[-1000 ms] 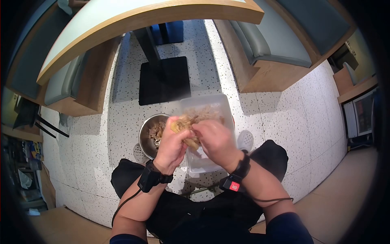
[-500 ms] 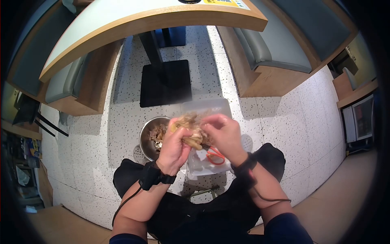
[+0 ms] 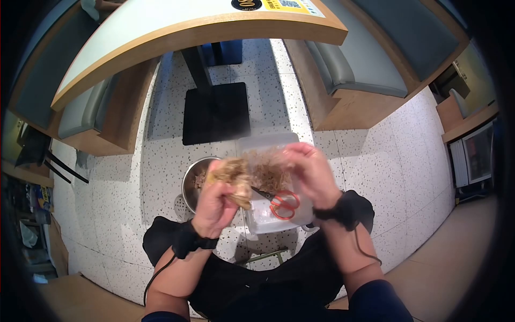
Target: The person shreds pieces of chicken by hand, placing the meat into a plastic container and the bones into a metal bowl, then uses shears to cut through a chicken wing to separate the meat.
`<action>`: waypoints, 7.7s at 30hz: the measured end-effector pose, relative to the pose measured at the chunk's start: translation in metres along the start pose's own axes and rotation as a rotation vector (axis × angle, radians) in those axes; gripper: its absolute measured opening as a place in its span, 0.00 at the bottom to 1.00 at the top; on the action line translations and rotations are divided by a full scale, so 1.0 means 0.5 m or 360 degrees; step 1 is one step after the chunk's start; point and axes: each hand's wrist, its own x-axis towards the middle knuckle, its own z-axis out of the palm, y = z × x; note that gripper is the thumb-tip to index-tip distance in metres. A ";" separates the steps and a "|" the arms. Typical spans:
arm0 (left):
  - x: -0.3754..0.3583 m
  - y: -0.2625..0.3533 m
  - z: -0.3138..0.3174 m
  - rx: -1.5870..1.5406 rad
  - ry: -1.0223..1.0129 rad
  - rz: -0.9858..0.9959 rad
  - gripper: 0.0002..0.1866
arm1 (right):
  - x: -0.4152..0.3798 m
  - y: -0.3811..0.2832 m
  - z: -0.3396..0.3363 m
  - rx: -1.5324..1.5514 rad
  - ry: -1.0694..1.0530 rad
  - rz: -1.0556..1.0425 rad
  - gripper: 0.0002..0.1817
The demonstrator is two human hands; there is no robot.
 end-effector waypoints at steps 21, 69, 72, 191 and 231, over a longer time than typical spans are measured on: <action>-0.075 0.175 -0.110 0.0017 0.0232 0.0508 0.27 | 0.036 0.144 0.263 -0.1469 -0.0440 0.0088 0.24; -0.003 0.014 0.013 -0.0047 -0.0586 -0.0664 0.46 | -0.036 -0.026 0.020 -0.0734 -0.0733 0.0043 0.21; -0.003 0.020 0.021 0.0046 -0.0516 -0.0674 0.45 | -0.036 -0.023 0.022 -0.0693 -0.0739 0.0057 0.20; 0.027 -0.032 0.026 0.3630 0.0296 0.0694 0.16 | -0.076 0.039 0.053 -0.1798 -0.0065 -0.0208 0.11; 0.047 0.006 0.048 0.2799 0.0038 0.0448 0.14 | -0.030 0.015 0.008 -0.1690 -0.0323 -0.0820 0.12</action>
